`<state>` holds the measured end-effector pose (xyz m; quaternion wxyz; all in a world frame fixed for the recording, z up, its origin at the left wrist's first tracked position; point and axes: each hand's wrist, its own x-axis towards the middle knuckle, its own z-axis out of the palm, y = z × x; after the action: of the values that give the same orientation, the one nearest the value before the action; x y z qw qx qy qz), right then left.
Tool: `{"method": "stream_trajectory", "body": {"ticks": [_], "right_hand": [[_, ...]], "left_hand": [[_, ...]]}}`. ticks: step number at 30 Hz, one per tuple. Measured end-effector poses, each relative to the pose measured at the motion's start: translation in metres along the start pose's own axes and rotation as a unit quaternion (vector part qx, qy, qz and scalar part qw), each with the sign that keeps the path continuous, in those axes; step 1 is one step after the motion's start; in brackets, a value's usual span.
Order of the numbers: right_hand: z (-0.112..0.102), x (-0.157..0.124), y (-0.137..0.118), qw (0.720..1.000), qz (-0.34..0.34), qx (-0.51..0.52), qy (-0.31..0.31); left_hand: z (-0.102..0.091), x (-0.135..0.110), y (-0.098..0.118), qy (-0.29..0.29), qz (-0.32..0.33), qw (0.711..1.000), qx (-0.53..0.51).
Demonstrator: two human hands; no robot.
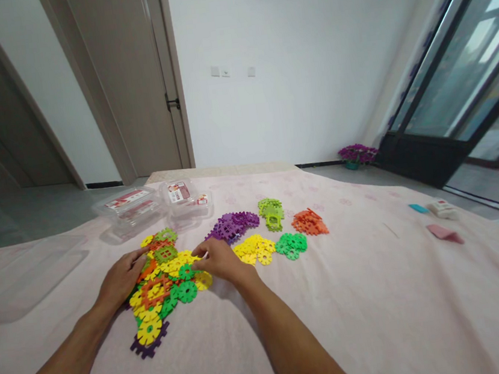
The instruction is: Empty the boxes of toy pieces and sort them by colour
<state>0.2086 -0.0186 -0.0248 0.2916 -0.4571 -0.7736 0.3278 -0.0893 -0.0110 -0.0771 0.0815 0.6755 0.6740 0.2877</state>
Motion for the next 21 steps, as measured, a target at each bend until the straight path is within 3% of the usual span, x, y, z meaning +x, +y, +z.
{"method": "stream_trajectory", "body": {"ticks": [6,16,21], "right_hand": [[0.015,-0.007,-0.009,0.991,-0.039,-0.127,-0.035],[0.022,-0.006,-0.006,1.000,0.000,0.010,0.009],[-0.009,0.002,0.000,0.998,-0.020,0.060,0.027]], "left_hand": [[-0.001,-0.001,0.002,0.003,-0.004,1.000,-0.003],[0.000,0.000,0.001,0.000,0.001,1.000,-0.012],[0.000,0.000,0.002,-0.003,-0.005,1.000,-0.011]]}}
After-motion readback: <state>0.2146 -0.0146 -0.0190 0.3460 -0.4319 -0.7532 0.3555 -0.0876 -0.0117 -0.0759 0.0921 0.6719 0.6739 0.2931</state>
